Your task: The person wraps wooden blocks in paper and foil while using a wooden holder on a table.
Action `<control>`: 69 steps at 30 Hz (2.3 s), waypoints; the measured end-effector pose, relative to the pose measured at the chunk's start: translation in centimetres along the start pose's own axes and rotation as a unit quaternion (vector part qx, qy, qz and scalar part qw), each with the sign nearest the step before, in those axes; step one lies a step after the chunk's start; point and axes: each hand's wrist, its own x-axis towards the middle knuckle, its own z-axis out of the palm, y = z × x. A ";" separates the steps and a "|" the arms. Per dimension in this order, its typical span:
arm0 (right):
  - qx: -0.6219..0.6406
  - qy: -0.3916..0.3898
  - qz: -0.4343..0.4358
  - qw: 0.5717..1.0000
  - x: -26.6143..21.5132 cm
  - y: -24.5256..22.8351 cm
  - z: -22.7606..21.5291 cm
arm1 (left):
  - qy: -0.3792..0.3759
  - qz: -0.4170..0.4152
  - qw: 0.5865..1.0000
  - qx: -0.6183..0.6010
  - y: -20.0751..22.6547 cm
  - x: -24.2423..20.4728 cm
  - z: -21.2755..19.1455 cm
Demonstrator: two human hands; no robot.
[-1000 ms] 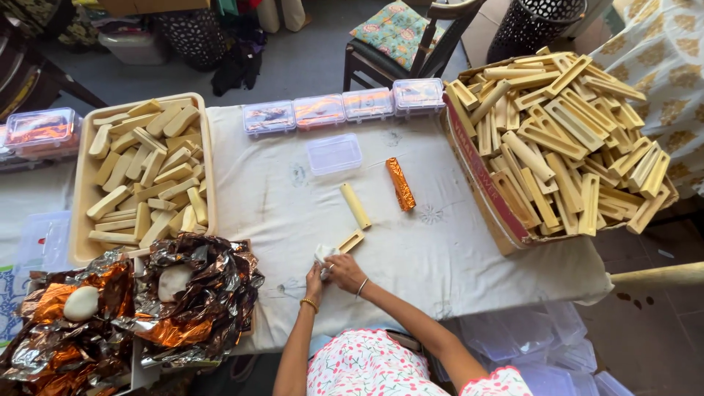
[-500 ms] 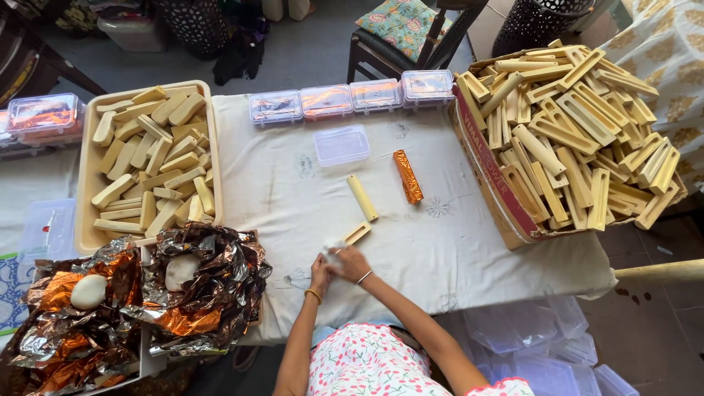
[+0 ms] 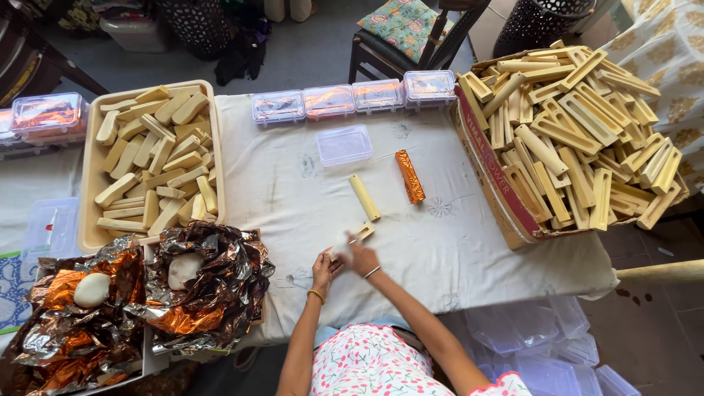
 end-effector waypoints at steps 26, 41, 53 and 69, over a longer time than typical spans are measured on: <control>-0.058 -0.010 -0.151 0.987 0.0 1.2 3.2 | -0.014 0.059 0.997 -0.053 1.5 -0.3 1.2; -0.096 -0.019 -0.131 0.987 -0.3 -3.0 1.7 | 0.018 0.080 0.995 -0.050 2.3 -1.5 2.1; -0.001 0.057 0.020 0.998 0.6 2.6 0.6 | -0.001 -0.022 0.997 -0.074 3.0 -2.0 2.4; 0.077 0.142 0.023 0.987 1.5 1.3 4.1 | 0.110 0.030 0.990 -0.078 1.2 -0.7 2.2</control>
